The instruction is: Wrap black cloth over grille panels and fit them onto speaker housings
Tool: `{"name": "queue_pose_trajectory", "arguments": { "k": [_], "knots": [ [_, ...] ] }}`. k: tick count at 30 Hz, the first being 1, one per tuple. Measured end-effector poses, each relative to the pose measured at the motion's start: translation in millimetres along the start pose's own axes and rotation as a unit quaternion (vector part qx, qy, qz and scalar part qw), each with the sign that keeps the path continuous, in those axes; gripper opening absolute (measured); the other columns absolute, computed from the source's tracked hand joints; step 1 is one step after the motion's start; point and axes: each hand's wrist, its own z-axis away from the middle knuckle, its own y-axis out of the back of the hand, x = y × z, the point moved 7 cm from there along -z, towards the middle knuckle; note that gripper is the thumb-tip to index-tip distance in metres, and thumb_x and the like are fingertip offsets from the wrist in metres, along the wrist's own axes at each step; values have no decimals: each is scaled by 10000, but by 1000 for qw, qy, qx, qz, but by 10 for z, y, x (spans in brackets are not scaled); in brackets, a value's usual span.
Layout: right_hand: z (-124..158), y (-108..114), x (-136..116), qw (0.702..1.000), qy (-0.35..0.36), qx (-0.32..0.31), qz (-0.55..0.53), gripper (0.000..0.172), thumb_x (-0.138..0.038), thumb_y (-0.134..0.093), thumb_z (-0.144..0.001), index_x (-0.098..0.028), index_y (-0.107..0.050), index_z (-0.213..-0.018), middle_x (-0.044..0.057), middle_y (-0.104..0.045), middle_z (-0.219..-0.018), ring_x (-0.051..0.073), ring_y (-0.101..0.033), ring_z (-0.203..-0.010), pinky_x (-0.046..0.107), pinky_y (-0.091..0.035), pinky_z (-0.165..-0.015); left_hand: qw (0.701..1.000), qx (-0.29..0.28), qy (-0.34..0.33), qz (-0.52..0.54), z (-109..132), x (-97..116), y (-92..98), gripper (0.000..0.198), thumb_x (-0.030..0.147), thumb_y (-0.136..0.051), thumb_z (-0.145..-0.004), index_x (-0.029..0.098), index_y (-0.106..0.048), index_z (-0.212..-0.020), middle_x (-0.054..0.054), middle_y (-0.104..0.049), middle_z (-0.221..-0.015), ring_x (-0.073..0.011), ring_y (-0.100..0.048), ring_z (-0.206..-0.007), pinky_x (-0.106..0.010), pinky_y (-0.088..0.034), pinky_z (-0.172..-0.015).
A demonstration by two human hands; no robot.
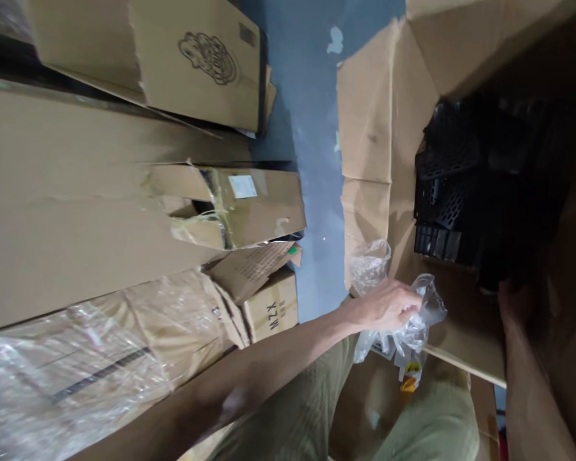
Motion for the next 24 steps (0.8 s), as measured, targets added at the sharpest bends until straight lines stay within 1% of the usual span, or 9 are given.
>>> {"name": "queue_pose_trajectory", "arguments": {
  "k": [3, 5, 8, 10, 12, 14, 17, 20, 24],
  "knots": [
    [279, 203, 49, 992, -74, -38, -92, 389, -447, -720, -629, -235, -616, -938, 176, -704, -1028, 443, -704, -1089, 594, -613, -874, 999, -24, 28, 14, -3, 82, 42, 245, 134, -543, -893, 187, -614, -664, 23, -638, -656, -106, -522, -574, -268, -321, -596],
    [521, 293, 58, 980, -106, -66, -157, 413, -477, -711, -615, -249, -607, -942, 95, -704, -977, 343, -738, -902, 516, -653, -715, 999, -26, 27, 37, -5, 152, 65, 268, 185, -557, -897, 190, -596, -631, 28, -581, -606, -109, -480, -557, -281, -293, -588],
    [841, 390, -40, 961, -117, -104, -226, 399, -468, -743, -599, -250, -624, -911, 38, -704, -926, 265, -732, -812, 443, -662, -685, 995, -17, 42, 89, -41, 192, 83, 439, 385, -535, -983, 193, -572, -590, 30, -480, -540, -117, -452, -536, -294, -274, -581],
    [967, 430, -193, 952, -104, -131, -256, 390, -429, -796, -578, -249, -645, -889, 26, -704, -907, 259, -735, -832, 419, -663, -710, 989, 6, 85, 118, -99, 128, 159, 560, 553, -479, -1023, 197, -587, -605, 26, -468, -540, -130, -481, -555, -293, -292, -596],
    [1001, 446, -392, 943, -78, -156, -283, 406, -409, -831, -561, -259, -664, -900, 13, -708, -912, 261, -738, -876, 403, -664, -732, 981, 57, 130, 130, -175, 17, 365, 547, 616, -479, -1018, 201, -638, -700, 16, -550, -613, -153, -554, -640, -287, -330, -629],
    [955, 416, -598, 926, -58, -183, -324, 437, -398, -845, -550, -276, -675, -933, 2, -719, -934, 264, -737, -926, 396, -665, -755, 971, 130, 149, 136, -244, -84, 707, 433, 595, -529, -1006, 210, -679, -878, 7, -662, -772, -177, -626, -781, -278, -380, -683],
    [790, 278, -812, 900, -59, -233, -364, 490, -381, -859, -503, -285, -677, -948, 11, -729, -918, 284, -736, -914, 413, -668, -733, 957, 212, 108, 168, -311, -115, 1285, 385, 591, -569, -993, 221, -653, -1062, 6, -716, -961, -180, -651, -926, -271, -433, -772],
    [566, 166, -902, 915, -25, -251, -316, 462, -443, -837, -486, -298, -662, -887, 34, -705, -847, 323, -729, -850, 472, -663, -678, 958, 204, 18, 199, -378, 30, 1693, 367, 588, -621, -965, 223, -634, -996, 23, -697, -977, -158, -632, -943, -259, -435, -804],
    [274, 211, -945, 958, 85, -166, -220, 398, -434, -827, -464, -326, -595, -768, 56, -634, -786, 391, -717, -967, 555, -657, -751, 969, 148, -56, 192, -504, 236, 1916, 322, 532, -710, -920, 219, -641, -948, 28, -694, -967, -152, -619, -946, -263, -430, -843]
  ]
}}
